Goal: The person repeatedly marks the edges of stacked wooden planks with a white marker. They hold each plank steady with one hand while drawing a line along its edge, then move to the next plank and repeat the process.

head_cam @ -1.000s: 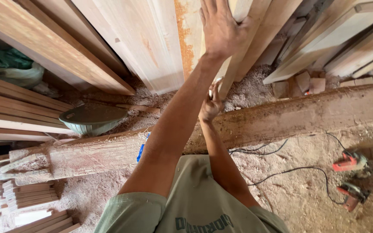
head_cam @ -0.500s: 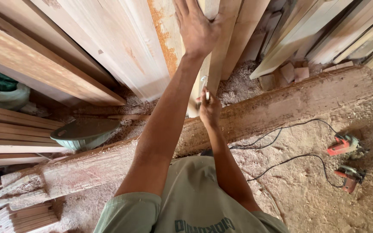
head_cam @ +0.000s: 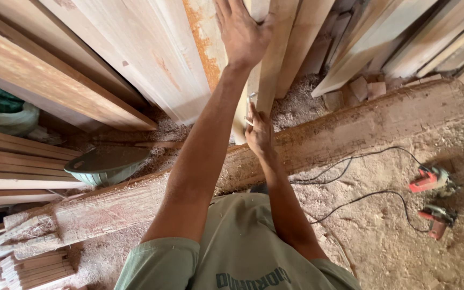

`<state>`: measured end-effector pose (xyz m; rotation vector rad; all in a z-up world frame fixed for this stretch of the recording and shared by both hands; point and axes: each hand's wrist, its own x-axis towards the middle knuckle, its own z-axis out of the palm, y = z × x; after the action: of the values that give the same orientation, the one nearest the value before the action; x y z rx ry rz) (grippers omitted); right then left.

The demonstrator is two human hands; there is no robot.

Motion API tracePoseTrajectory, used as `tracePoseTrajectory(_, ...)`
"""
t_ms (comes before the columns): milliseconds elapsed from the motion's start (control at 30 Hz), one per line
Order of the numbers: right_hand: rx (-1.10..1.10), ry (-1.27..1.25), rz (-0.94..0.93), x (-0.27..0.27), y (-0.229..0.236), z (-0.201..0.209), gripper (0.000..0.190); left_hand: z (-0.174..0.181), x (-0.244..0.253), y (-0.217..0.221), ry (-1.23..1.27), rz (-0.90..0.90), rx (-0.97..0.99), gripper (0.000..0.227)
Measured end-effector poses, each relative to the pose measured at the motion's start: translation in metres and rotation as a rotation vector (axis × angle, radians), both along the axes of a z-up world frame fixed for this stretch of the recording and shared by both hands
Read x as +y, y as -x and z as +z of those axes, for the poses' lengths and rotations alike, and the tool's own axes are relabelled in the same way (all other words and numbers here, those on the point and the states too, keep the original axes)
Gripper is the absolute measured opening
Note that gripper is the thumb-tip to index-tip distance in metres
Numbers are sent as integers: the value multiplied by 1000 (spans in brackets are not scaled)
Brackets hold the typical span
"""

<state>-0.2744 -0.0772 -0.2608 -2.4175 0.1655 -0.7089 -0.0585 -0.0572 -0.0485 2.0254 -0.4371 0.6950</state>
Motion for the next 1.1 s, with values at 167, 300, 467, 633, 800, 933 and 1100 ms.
tracePoseTrajectory(167,108,-470,-103,-4,-5,17,31,7,1,3,-7,-18,135,96)
tracePoseTrajectory(300,185,-923,-276,14,-15,30,36,15,4,9,49,-17,75,102)
tracePoseTrajectory(467,141,-699,-277,45,-33,40,33,17,6,10,69,-32,92,102)
tracePoseTrajectory(633,127,-482,-255,63,-50,46,35,12,3,5,65,-47,104,106)
tracePoseTrajectory(800,567,-543,-80,58,-26,56,37,13,7,5,34,-81,5,115)
tracePoseTrajectory(933,529,-689,-190,47,-3,63,40,18,11,10,50,-69,102,112)
tracePoseTrajectory(1100,48,-372,-229,26,-16,38,40,20,9,13,55,-60,127,115)
